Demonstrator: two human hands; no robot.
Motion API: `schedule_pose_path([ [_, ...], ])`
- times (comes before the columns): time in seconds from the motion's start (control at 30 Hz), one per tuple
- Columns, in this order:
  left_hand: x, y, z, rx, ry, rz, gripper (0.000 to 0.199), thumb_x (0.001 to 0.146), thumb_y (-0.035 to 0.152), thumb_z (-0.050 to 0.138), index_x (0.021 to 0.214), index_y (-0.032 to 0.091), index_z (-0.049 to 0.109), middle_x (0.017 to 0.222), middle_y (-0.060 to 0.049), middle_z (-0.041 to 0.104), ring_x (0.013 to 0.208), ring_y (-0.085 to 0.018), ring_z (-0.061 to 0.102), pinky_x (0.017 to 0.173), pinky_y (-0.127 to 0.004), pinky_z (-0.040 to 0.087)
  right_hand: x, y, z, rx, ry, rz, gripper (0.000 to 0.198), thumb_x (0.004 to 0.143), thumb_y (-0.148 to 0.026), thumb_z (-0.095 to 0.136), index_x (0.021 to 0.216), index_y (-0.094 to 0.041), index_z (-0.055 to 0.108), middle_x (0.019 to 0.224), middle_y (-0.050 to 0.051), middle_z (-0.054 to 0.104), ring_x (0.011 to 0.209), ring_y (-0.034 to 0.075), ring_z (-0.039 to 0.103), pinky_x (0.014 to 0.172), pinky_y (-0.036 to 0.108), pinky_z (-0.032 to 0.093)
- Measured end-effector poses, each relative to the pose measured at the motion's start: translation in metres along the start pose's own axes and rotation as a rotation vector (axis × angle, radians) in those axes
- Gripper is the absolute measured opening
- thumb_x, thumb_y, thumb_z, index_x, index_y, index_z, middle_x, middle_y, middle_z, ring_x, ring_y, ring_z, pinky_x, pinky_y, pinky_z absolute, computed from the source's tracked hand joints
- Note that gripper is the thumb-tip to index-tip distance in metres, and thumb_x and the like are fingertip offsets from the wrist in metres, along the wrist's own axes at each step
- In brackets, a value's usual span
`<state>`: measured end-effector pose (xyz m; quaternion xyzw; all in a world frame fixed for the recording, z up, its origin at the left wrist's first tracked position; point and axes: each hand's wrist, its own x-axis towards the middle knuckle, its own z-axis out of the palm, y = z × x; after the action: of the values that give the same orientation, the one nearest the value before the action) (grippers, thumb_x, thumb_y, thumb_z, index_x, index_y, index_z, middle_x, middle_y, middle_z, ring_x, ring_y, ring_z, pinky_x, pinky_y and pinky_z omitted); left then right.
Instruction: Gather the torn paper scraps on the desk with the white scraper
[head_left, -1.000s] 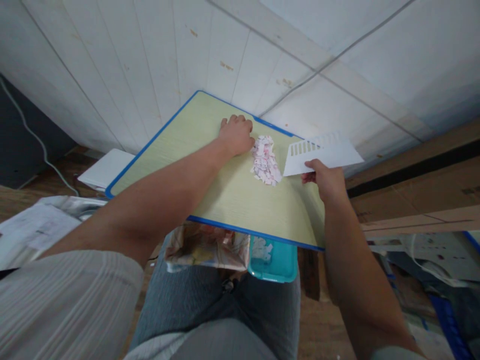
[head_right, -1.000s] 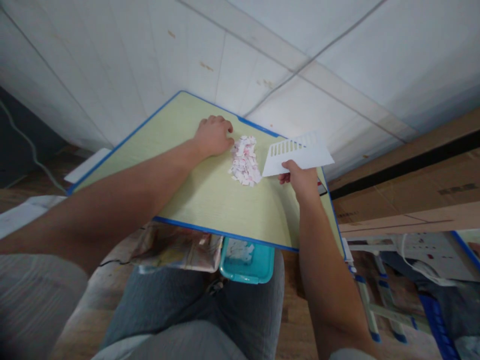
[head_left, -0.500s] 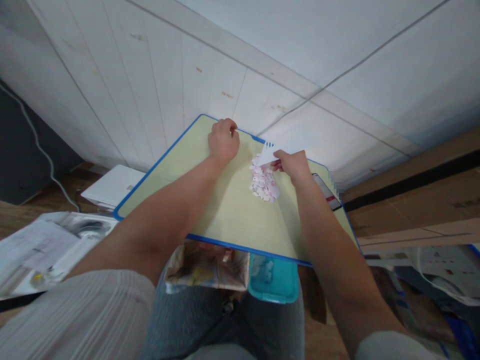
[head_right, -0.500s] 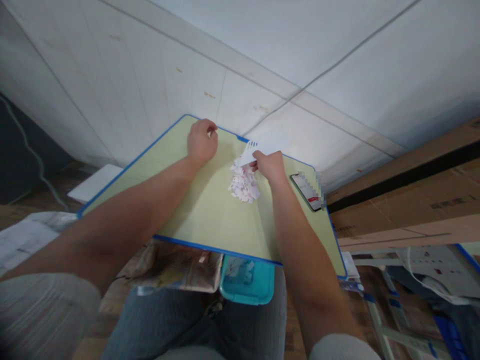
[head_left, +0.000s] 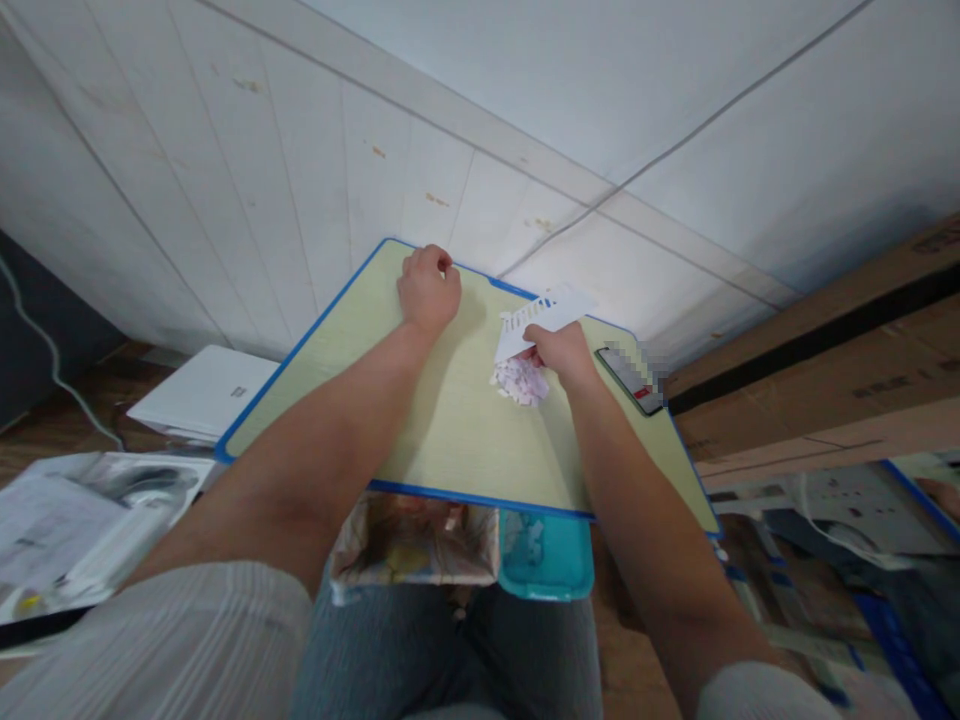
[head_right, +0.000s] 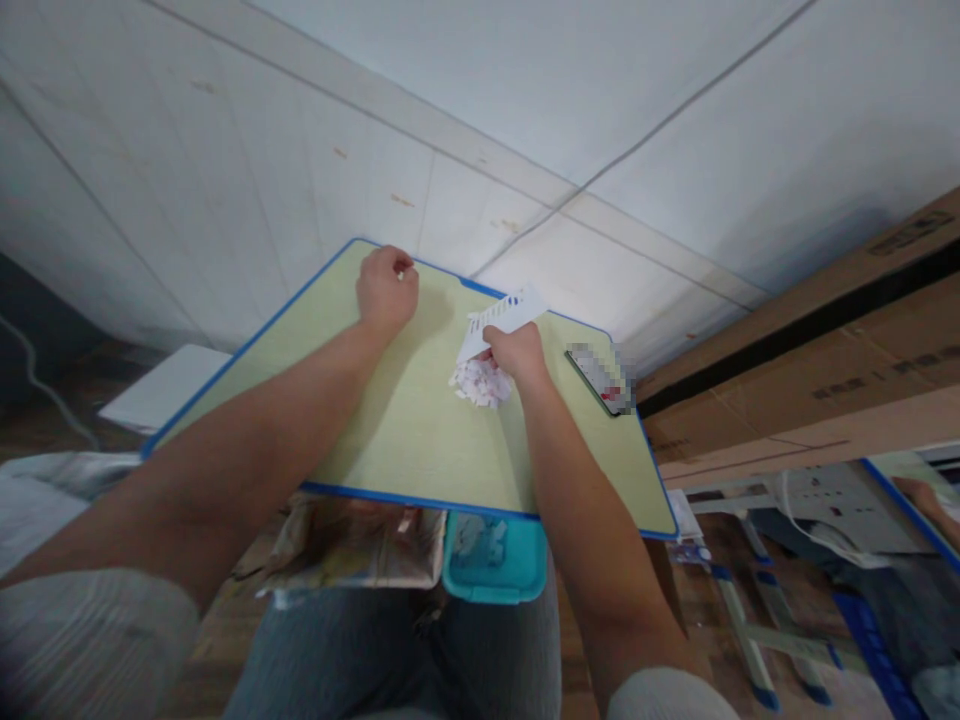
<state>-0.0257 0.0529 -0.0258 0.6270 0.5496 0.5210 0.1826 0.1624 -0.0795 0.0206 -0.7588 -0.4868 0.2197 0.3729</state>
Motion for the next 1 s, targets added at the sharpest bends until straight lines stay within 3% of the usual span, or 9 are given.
schedule_pose_path([
  [0.13, -0.001, -0.001, 0.002, -0.016, 0.017, 0.013, 0.016, 0.101, 0.019, 0.068, 0.114, 0.028, 0.071, 0.124, -0.012, 0.077, 0.135, -0.037, 0.068, 0.12, -0.056, 0.054, -0.002, 0.003, -0.028, 0.075, -0.032, 0.023, 0.006, 0.071, -0.025, 0.073, 0.076, -0.022, 0.071, 0.054, 0.004, 0.07, 0.046, 0.02, 0.064, 0.044, 0.027, 0.051],
  [0.2, -0.001, -0.001, 0.003, -0.016, 0.022, 0.023, 0.017, 0.1, 0.017, 0.066, 0.112, 0.028, 0.072, 0.123, -0.012, 0.077, 0.133, -0.037, 0.068, 0.119, -0.056, 0.055, 0.009, 0.002, -0.042, 0.069, 0.051, -0.013, 0.012, 0.073, -0.028, 0.077, 0.081, -0.021, 0.072, 0.064, 0.007, 0.075, 0.054, 0.022, 0.07, 0.049, 0.029, 0.056],
  [0.27, -0.001, -0.001, 0.003, -0.002, 0.037, 0.031, 0.018, 0.099, 0.015, 0.065, 0.109, 0.029, 0.071, 0.121, -0.012, 0.077, 0.131, -0.036, 0.068, 0.117, -0.055, 0.056, 0.026, 0.001, -0.05, 0.011, 0.18, -0.078, 0.016, 0.075, -0.029, 0.078, 0.088, -0.021, 0.074, 0.081, 0.011, 0.082, 0.068, 0.027, 0.077, 0.058, 0.035, 0.063],
  [0.37, -0.001, -0.001, 0.003, 0.034, 0.055, 0.043, 0.02, 0.099, 0.014, 0.064, 0.108, 0.03, 0.071, 0.12, -0.01, 0.077, 0.129, -0.035, 0.068, 0.114, -0.053, 0.057, 0.052, 0.002, -0.048, -0.155, 0.294, -0.165, 0.019, 0.079, -0.029, 0.079, 0.095, -0.019, 0.078, 0.095, 0.016, 0.086, 0.099, 0.036, 0.083, 0.085, 0.043, 0.069],
  [0.5, -0.002, -0.001, 0.0, 0.069, 0.038, 0.052, 0.02, 0.097, 0.013, 0.064, 0.105, 0.03, 0.07, 0.119, -0.01, 0.077, 0.126, -0.035, 0.068, 0.112, -0.052, 0.057, 0.069, 0.009, -0.028, -0.257, 0.099, -0.36, 0.017, 0.086, -0.023, 0.071, 0.097, -0.02, 0.084, 0.105, 0.014, 0.089, 0.119, 0.037, 0.082, 0.11, 0.047, 0.062],
  [0.6, -0.002, -0.001, -0.001, 0.077, 0.021, 0.051, 0.022, 0.096, 0.011, 0.063, 0.105, 0.03, 0.071, 0.119, -0.01, 0.076, 0.127, -0.035, 0.068, 0.112, -0.051, 0.055, 0.066, 0.019, -0.021, -0.217, -0.021, -0.463, 0.021, 0.086, -0.02, 0.069, 0.095, -0.022, 0.088, 0.112, 0.008, 0.091, 0.12, 0.034, 0.082, 0.115, 0.046, 0.059],
  [0.83, -0.001, -0.005, 0.0, 0.094, 0.035, 0.066, 0.021, 0.094, 0.011, 0.062, 0.102, 0.03, 0.067, 0.117, -0.009, 0.076, 0.124, -0.034, 0.067, 0.111, -0.049, 0.055, 0.034, 0.049, -0.03, 0.016, -0.187, -0.429, 0.018, 0.083, -0.027, 0.081, 0.097, -0.027, 0.092, 0.117, 0.005, 0.092, 0.115, 0.029, 0.085, 0.114, 0.045, 0.062],
  [0.93, 0.0, -0.008, 0.0, 0.106, 0.037, 0.084, 0.02, 0.092, 0.012, 0.062, 0.1, 0.029, 0.066, 0.117, -0.009, 0.076, 0.123, -0.033, 0.068, 0.111, -0.048, 0.055, 0.018, 0.055, -0.035, 0.062, -0.186, -0.475, 0.019, 0.088, -0.027, 0.08, 0.102, -0.026, 0.092, 0.118, 0.007, 0.092, 0.114, 0.028, 0.086, 0.11, 0.042, 0.063],
  [1.0, 0.002, -0.01, -0.001, 0.103, 0.032, 0.1, 0.018, 0.092, 0.012, 0.063, 0.099, 0.029, 0.065, 0.115, -0.009, 0.075, 0.121, -0.033, 0.068, 0.111, -0.048, 0.055, 0.008, 0.055, -0.039, 0.02, -0.099, -0.502, 0.024, 0.096, -0.027, 0.073, 0.111, -0.024, 0.091, 0.124, 0.01, 0.091, 0.119, 0.029, 0.085, 0.111, 0.042, 0.062],
])
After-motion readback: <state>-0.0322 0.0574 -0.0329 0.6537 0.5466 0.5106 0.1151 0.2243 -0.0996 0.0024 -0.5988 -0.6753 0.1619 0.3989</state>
